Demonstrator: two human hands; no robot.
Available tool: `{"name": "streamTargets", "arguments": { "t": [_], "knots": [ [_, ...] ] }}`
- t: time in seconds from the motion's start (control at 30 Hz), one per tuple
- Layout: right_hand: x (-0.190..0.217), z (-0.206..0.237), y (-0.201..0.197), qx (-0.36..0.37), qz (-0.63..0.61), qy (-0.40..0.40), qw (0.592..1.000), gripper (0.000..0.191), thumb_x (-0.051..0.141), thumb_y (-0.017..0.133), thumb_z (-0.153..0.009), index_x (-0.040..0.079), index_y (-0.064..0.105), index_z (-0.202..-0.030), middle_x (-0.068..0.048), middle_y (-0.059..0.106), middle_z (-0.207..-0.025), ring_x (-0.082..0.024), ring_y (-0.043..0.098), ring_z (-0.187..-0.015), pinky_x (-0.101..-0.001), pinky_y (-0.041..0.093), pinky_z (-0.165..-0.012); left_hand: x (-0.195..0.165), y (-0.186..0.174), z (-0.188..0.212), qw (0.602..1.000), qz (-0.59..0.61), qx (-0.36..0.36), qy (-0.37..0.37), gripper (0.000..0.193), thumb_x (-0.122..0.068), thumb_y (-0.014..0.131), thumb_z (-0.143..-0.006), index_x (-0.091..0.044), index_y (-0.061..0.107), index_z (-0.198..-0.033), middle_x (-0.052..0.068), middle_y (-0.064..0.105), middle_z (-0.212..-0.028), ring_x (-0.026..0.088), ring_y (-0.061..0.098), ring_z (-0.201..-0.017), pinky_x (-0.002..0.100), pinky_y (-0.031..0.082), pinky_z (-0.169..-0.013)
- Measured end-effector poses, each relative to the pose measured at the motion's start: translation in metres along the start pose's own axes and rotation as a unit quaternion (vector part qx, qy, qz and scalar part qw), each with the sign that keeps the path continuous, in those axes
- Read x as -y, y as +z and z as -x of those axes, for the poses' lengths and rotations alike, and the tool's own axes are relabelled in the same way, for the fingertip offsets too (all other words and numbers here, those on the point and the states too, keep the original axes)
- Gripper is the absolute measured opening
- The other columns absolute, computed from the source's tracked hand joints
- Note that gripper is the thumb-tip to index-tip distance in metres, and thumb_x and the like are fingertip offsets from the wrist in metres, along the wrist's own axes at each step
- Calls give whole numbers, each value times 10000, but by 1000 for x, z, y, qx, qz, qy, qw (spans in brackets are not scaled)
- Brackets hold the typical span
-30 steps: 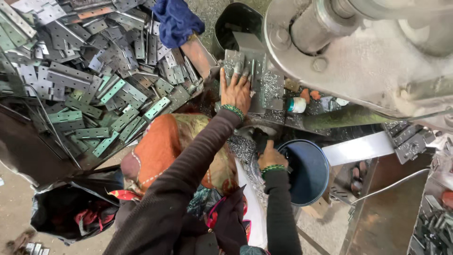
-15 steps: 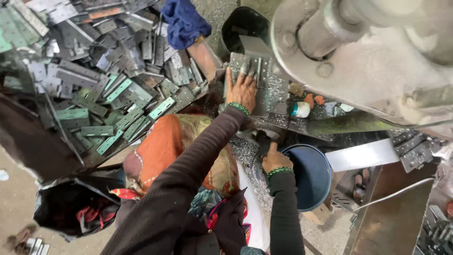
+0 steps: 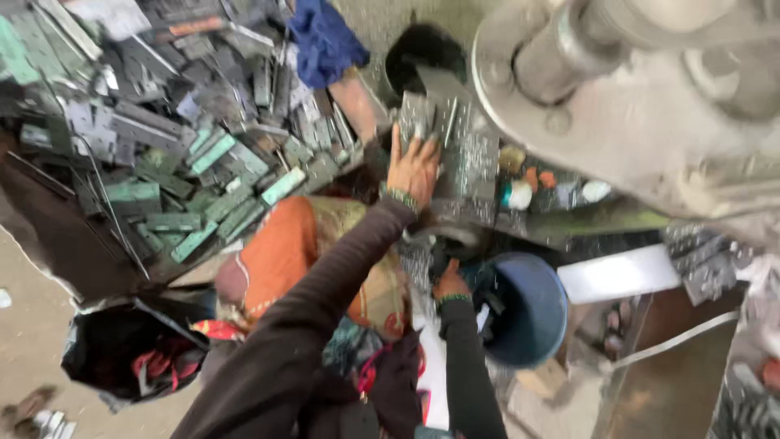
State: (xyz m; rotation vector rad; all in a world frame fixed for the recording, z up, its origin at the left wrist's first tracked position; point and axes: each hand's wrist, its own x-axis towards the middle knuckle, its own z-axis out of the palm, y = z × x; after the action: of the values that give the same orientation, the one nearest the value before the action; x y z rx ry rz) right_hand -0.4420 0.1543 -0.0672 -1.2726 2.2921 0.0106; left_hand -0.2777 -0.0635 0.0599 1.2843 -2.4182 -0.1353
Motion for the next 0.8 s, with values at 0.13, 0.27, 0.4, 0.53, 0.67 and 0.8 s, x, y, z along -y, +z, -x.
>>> {"name": "streamTargets", "arguments": {
  "t": [0.13,0.27,0.4,0.53,0.67,0.8],
  "knots": [
    [-1,-1,-30,30,64,36,997,683,374,672,-903,134,345,-1452,-293,706,-1135,-494,681,-1058,-581,529,-902,4,2,2,994,9,104,18,336,-229,501,-1077,-119,685,-1336,56,586,-1416,277,401,-1502,711,-37,-1276],
    [-3,1,-51,17,106,34,994,679,384,676,-905,139,355,-1450,-298,708,-1131,-500,679,-1061,-580,526,-905,4,4,-24,999,-18,42,-2,389,-221,513,-1048,-120,642,-1400,45,563,-1454,269,364,-1526,727,-33,-1251],
    [-4,4,-52,6,114,23,993,675,393,680,-906,144,366,-1448,-304,710,-1127,-506,677,-1063,-579,524,-908,-2,-8,-42,997,-43,41,-48,594,-373,548,-902,-199,523,-1470,47,440,-1567,294,273,-1520,724,-6,-1159],
    [-10,3,-40,0,112,18,994,671,403,684,-907,149,377,-1446,-310,713,-1124,-512,674,-1066,-578,521,-911,17,-20,-4,986,-50,159,9,547,-307,591,-954,-196,524,-1485,39,440,-1591,293,259,-1546,763,67,-1175],
    [-18,-4,-30,6,109,7,994,667,413,687,-908,154,387,-1445,-315,715,-1120,-517,672,-1068,-577,518,-914,79,-29,74,983,164,-74,-34,434,-333,619,-932,-189,660,-1339,104,589,-1381,328,453,-1362,624,293,-1119],
    [-20,-12,-22,16,115,10,993,664,423,691,-909,159,398,-1443,-321,717,-1116,-523,669,-1070,-576,516,-917,171,-42,156,958,106,-109,-242,368,-171,649,-818,-130,705,-1179,131,638,-1201,346,564,-1163,521,445,-986]
  ]
}}
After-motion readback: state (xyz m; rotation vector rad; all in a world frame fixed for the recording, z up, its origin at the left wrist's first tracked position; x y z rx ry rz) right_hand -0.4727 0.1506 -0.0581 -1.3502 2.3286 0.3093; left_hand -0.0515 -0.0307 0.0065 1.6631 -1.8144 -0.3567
